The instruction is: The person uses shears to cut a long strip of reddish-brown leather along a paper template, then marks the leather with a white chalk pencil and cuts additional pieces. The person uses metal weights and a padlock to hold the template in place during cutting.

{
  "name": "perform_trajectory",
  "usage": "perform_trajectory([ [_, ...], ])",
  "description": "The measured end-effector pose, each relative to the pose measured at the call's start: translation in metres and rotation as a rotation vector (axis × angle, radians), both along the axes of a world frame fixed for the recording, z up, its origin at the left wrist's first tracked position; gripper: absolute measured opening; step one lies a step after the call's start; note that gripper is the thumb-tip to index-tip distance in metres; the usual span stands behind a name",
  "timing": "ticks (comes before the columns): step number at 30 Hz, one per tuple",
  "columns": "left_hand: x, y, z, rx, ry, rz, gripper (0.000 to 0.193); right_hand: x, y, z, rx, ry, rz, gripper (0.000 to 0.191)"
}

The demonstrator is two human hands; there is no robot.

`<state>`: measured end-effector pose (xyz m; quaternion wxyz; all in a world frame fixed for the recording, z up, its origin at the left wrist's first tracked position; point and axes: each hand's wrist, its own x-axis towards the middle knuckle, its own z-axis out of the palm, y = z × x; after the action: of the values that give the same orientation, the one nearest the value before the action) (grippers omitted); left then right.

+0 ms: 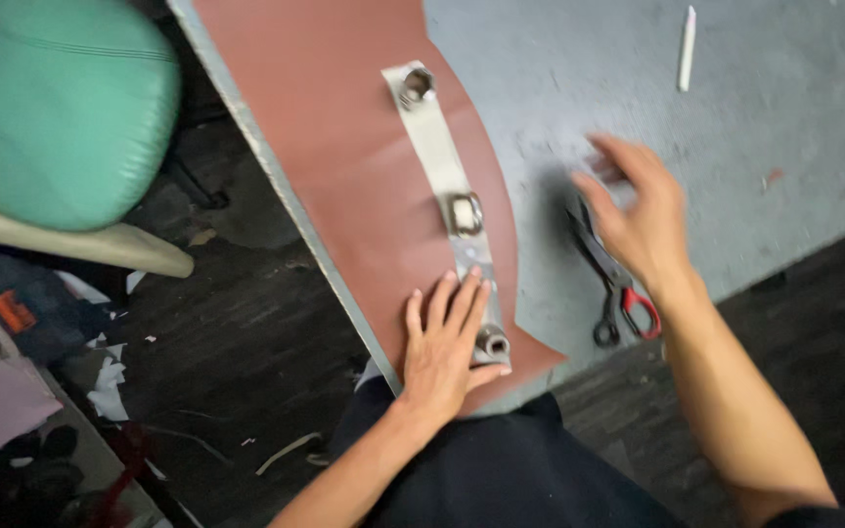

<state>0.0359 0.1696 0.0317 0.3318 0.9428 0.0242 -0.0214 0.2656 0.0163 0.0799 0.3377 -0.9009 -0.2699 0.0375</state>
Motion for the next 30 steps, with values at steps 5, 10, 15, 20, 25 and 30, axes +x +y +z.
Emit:
perform_trajectory([
  [5,0.012,0.017,0.014,-0.105,-0.009,-0.03,0.11,-0.109,-0.081,-0.013,-0.187,-0.159,-0.26,0.038],
  [10,0.011,0.025,0.019,-0.22,-0.025,-0.081,0.101,-0.166,-0.103,-0.035,-0.115,-0.166,-0.269,0.043],
  [15,0.029,0.034,0.029,-0.275,-0.166,0.195,0.073,-0.16,-0.106,-0.03,-0.123,-0.09,-0.257,0.052],
  [20,0.077,0.049,0.02,-0.259,-0.408,0.281,0.08,-0.148,-0.101,-0.024,-0.118,0.116,-0.352,0.061],
  [25,0.094,0.069,0.004,-0.457,-0.335,0.21,0.057,-0.147,-0.109,-0.03,-0.009,0.423,-0.473,0.072],
  [30,0.083,0.095,-0.001,-0.534,-0.276,0.277,0.057,-0.157,-0.129,-0.036,0.244,0.576,-0.441,0.074],
])
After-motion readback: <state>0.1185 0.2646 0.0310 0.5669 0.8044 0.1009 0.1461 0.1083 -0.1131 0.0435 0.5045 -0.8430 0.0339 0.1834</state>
